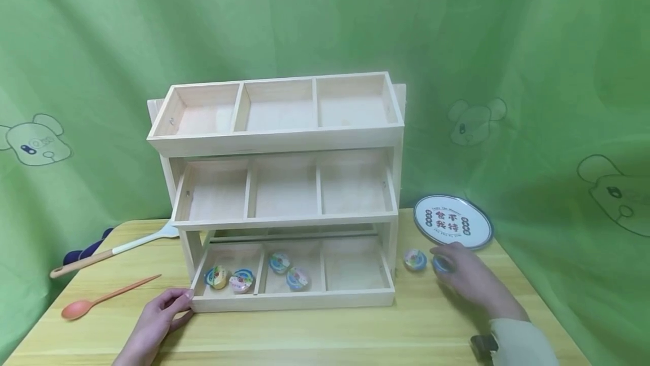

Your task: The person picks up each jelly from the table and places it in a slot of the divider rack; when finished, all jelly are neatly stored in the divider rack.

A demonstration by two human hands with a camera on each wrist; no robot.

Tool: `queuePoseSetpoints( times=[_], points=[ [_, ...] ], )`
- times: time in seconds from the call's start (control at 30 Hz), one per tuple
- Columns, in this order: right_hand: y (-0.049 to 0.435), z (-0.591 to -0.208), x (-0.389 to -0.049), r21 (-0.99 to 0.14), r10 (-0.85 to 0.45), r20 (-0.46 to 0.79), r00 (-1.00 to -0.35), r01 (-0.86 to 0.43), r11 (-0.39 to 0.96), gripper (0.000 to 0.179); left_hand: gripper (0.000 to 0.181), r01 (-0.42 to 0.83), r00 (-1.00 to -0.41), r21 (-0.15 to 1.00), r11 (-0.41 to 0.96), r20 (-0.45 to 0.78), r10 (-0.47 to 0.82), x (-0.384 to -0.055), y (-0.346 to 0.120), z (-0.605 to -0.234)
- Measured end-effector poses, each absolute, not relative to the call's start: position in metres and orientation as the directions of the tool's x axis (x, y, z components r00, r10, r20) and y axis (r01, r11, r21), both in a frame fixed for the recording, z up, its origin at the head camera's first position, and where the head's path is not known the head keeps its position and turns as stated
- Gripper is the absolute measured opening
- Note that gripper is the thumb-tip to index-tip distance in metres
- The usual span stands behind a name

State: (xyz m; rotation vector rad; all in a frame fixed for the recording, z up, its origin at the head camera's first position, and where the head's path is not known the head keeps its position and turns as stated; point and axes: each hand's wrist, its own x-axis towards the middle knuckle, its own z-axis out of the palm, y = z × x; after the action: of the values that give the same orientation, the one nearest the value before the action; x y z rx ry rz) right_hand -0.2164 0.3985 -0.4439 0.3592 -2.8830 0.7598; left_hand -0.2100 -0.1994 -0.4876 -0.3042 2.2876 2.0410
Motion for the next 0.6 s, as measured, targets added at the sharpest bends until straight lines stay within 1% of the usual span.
queuePoseSetpoints(
  times=[0.27,0.6],
  points=[
    [0.4,-0.446,-0.217,-0.4,-0.183,0.158,-0.97,-0.233,0.886,0.044,0.043,-0.192,-0.978,0.975,0.108,-0.182,-0.102,-0.211,-0.2,-0.487],
    [0.399,-0.439,-0.2,-0.41,-0.193,0.16,-0.968,-0.243,0.879,0.045,0.045,-0.197,-0.977,0.974,0.111,-0.186,-0.101,-0.211,-0.2,-0.487]
  ],
)
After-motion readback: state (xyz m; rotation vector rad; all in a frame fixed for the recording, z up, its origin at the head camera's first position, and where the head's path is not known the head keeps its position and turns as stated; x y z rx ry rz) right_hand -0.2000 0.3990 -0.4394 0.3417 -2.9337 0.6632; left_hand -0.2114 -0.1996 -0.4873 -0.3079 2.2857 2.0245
